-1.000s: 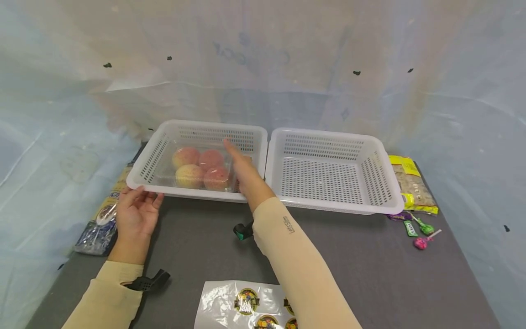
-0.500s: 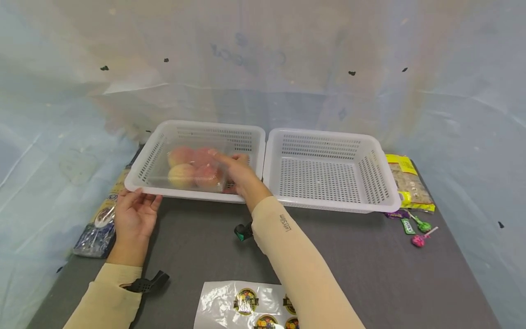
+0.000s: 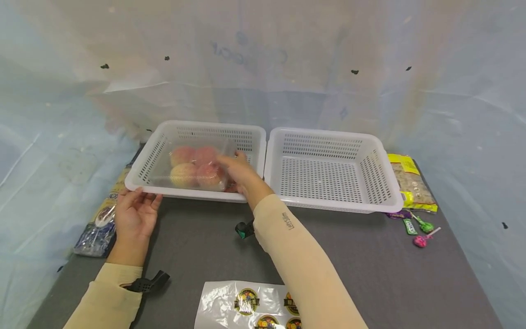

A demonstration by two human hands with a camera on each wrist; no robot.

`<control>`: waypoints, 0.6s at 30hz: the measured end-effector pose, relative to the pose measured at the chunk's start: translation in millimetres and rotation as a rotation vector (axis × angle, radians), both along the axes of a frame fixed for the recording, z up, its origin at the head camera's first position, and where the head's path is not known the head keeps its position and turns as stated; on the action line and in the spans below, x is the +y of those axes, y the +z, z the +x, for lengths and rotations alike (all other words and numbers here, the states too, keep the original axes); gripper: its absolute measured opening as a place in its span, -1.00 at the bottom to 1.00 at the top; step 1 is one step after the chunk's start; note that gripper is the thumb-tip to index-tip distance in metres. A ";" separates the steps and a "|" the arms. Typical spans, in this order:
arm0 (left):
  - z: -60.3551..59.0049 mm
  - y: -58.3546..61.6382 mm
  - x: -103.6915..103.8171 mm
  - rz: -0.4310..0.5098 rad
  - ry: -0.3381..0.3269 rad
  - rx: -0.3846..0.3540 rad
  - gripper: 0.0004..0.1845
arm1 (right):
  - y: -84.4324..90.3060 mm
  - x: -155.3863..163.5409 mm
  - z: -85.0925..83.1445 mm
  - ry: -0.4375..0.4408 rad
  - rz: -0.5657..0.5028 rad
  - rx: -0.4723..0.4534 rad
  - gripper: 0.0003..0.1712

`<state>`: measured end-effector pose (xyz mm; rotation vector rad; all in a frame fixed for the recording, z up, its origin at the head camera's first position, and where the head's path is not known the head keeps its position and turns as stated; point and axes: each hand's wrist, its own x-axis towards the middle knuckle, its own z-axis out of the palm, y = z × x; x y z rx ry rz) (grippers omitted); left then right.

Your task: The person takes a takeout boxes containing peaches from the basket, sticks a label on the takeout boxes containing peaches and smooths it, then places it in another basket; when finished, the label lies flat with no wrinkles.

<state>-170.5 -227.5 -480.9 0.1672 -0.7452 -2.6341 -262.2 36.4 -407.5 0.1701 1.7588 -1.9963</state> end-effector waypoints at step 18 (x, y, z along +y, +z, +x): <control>-1.6 1.6 1.0 0.002 0.015 0.002 -0.65 | 21.7 6.5 12.1 -0.209 -0.154 0.241 0.09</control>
